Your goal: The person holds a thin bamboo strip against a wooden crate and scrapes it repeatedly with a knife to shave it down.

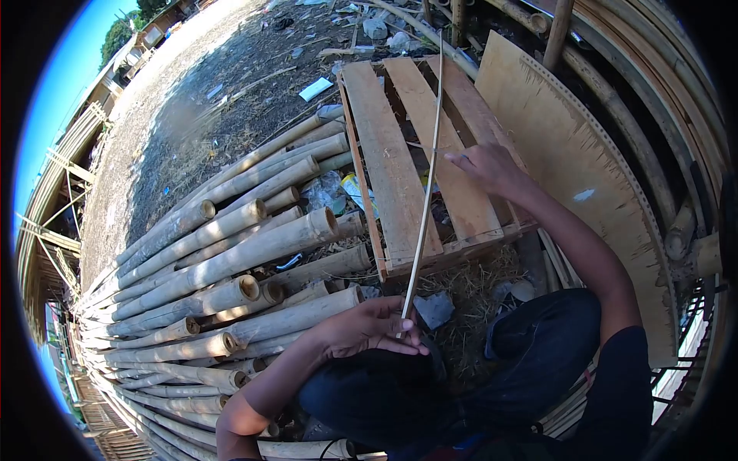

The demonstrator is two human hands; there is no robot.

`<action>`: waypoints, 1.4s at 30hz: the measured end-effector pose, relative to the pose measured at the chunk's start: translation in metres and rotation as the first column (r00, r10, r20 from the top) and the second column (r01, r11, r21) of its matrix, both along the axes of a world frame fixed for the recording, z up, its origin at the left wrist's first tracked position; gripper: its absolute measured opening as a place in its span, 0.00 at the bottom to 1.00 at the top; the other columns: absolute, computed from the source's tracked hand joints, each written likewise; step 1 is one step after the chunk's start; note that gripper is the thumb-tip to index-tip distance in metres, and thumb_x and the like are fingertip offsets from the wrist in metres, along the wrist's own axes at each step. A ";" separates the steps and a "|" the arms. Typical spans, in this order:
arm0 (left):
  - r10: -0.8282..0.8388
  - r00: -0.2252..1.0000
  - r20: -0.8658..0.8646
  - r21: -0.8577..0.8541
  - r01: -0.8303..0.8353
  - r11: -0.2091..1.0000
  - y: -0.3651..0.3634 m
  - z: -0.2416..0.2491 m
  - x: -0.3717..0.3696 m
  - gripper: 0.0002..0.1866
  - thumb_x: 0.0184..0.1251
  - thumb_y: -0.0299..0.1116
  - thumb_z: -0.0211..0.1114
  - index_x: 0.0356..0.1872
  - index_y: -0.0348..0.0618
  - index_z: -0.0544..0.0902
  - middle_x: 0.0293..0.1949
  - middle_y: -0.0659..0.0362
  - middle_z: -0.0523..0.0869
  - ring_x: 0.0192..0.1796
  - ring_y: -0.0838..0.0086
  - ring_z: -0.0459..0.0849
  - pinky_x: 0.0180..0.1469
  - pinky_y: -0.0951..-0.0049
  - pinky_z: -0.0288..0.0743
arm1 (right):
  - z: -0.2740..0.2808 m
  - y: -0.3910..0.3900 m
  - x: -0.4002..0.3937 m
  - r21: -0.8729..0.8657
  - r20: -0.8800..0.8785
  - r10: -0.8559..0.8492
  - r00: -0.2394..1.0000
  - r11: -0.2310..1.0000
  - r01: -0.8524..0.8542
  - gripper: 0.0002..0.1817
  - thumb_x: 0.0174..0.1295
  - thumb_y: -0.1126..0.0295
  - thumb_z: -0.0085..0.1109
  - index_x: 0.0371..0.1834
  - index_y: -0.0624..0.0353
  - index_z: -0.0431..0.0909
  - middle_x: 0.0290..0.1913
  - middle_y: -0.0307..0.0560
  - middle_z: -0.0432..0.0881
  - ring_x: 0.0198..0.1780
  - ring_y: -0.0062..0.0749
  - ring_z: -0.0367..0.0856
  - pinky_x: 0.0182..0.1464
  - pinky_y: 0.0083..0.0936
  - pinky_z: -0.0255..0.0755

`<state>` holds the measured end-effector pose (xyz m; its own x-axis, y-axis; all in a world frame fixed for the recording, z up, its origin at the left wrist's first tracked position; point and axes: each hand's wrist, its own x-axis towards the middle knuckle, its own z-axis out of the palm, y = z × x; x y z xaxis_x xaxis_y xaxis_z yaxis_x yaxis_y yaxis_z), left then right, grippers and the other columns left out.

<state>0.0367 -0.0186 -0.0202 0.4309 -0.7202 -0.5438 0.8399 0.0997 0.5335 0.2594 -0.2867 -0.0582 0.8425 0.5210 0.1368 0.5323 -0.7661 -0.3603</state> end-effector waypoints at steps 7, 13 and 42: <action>0.026 0.996 0.088 0.115 -0.036 0.993 -0.001 0.000 0.004 0.09 0.78 0.30 0.53 0.49 0.35 0.71 0.42 0.50 0.83 0.54 0.54 0.86 0.57 0.64 0.83 | 0.015 0.020 -0.048 0.062 -0.315 0.144 0.938 0.989 -0.131 0.40 0.73 0.41 0.42 0.16 0.70 0.74 0.16 0.62 0.73 0.24 0.59 0.77 0.35 0.48 0.69; 0.034 0.998 0.052 -0.016 -0.033 0.999 0.002 0.000 0.003 0.09 0.78 0.31 0.54 0.49 0.35 0.71 0.41 0.49 0.83 0.53 0.54 0.86 0.57 0.66 0.84 | 0.006 0.012 -0.015 0.096 -0.144 0.106 0.984 0.991 -0.093 0.40 0.74 0.42 0.41 0.17 0.72 0.72 0.17 0.64 0.70 0.23 0.57 0.73 0.34 0.48 0.67; 0.035 0.994 0.108 -0.024 -0.033 0.999 0.000 0.004 0.001 0.13 0.77 0.33 0.56 0.47 0.31 0.70 0.41 0.49 0.83 0.50 0.58 0.88 0.56 0.68 0.85 | 0.020 0.028 -0.048 0.085 -0.205 0.160 0.966 0.986 -0.145 0.36 0.74 0.44 0.42 0.24 0.70 0.79 0.18 0.66 0.74 0.28 0.60 0.79 0.36 0.47 0.70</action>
